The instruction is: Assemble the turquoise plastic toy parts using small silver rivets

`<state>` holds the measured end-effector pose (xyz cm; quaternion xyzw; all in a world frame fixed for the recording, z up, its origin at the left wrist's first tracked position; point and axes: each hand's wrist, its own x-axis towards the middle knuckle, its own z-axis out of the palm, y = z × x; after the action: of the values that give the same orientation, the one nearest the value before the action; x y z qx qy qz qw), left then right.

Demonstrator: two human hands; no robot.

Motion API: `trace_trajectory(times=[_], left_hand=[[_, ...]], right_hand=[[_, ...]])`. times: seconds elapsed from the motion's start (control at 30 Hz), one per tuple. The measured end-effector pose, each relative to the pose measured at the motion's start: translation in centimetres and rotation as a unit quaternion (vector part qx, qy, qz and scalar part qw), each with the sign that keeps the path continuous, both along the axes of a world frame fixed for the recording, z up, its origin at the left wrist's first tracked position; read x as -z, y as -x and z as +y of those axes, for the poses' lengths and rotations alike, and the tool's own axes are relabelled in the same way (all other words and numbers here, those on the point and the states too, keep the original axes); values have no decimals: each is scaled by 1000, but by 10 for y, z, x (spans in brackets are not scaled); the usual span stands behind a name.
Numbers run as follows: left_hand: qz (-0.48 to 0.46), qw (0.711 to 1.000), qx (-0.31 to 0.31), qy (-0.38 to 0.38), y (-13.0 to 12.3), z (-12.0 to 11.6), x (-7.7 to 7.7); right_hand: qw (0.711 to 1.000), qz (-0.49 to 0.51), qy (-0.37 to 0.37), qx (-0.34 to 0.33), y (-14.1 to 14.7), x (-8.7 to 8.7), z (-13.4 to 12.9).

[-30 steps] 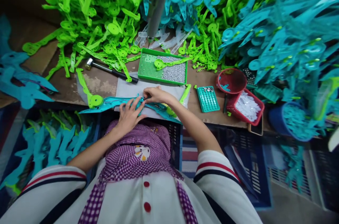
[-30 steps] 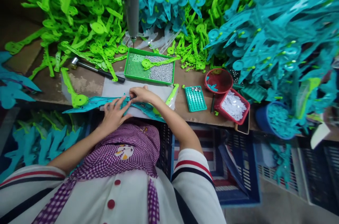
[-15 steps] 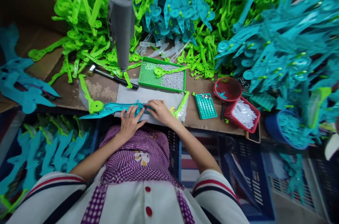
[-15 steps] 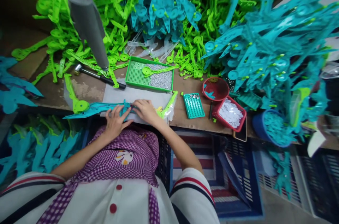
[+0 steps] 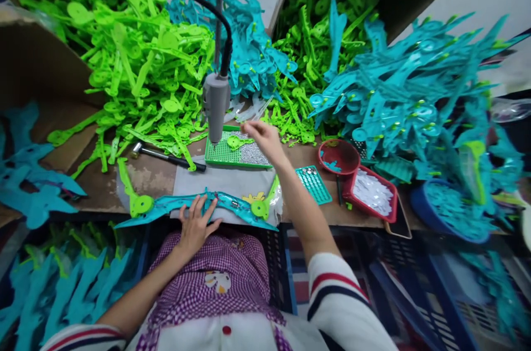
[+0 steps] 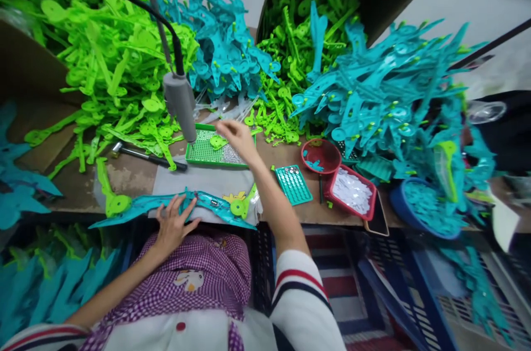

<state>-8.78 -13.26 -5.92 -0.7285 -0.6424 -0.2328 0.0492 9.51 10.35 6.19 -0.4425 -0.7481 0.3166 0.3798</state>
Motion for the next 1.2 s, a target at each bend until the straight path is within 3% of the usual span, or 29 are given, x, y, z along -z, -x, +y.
trace_trajectory(times=[0.1, 0.17, 0.23, 0.33, 0.43, 0.53, 0.6, 0.7, 0.8, 0.97, 1.07, 1.2], left_hand=[[9, 1000, 4, -15, -1, 0, 1], [20, 999, 6, -28, 0, 1, 3], [17, 999, 6, -35, 0, 1, 7], [-3, 1000, 8, -26, 1, 1, 12], [-8, 1000, 7, -27, 1, 0, 16], [13, 999, -2, -41, -1, 0, 18], [30, 998, -4, -49, -2, 1, 19], [40, 997, 0, -65, -2, 3, 23], [29, 997, 2, -73, 1, 4, 31], [13, 997, 23, -70, 5, 3, 37], [-4, 998, 18, -54, 4, 3, 36], [-27, 998, -3, -48, -1, 1, 34]], right_hand=[[989, 4, -9, 145, -23, -11, 69], [974, 3, -51, 219, -61, -18, 94], [947, -19, -99, 304, -106, -26, 99], [892, -85, -93, 433, -156, -34, 90], [870, -183, -112, 444, -156, -37, 91], [853, -263, -132, 432, -128, -44, 122], [832, -275, -109, 470, -118, -58, 150], [807, -259, -88, 524, -136, -82, 172], [784, -273, -109, 547, -178, -86, 154], [753, -357, -29, 552, -236, -61, 101], [762, -355, 25, 541, -246, -55, 91], [782, -289, -23, 552, -241, -64, 91]])
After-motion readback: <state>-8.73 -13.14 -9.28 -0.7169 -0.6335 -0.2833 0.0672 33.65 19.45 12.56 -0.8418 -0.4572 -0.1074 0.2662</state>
